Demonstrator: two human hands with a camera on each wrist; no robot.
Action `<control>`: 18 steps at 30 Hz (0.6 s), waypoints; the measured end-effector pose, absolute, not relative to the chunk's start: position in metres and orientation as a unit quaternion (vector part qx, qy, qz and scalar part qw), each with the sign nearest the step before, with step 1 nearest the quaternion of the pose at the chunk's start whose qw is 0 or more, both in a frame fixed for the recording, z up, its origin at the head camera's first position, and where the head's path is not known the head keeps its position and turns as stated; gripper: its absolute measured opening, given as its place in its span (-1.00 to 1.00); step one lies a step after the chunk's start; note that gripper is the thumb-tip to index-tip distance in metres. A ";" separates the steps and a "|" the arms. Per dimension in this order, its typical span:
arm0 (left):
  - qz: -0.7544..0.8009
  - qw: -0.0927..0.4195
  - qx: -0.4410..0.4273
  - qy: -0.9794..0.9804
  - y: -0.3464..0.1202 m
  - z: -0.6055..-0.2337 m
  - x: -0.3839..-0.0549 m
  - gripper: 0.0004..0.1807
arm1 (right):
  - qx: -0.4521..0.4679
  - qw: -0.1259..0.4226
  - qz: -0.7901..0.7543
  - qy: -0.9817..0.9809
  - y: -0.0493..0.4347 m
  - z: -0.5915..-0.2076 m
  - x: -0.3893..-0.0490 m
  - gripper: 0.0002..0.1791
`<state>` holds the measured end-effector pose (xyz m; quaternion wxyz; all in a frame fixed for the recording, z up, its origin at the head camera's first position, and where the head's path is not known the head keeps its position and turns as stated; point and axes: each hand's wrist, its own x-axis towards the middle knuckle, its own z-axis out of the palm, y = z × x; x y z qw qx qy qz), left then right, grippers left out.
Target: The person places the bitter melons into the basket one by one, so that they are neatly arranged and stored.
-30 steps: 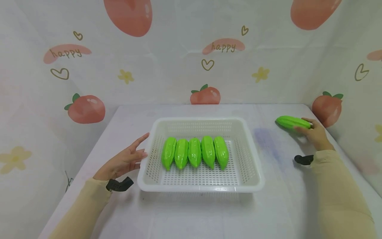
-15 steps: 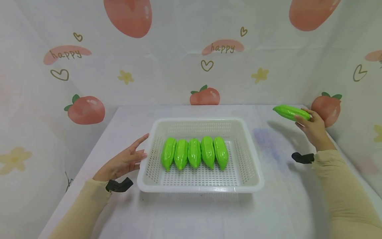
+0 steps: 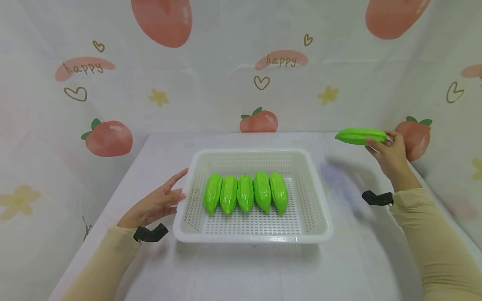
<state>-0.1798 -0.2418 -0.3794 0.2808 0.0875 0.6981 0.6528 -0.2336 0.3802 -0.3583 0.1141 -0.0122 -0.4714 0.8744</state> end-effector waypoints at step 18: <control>0.652 0.281 0.093 0.698 -0.243 -0.381 -0.180 -0.12 | 0.038 0.123 0.830 -0.542 0.321 -0.321 -0.224 -0.40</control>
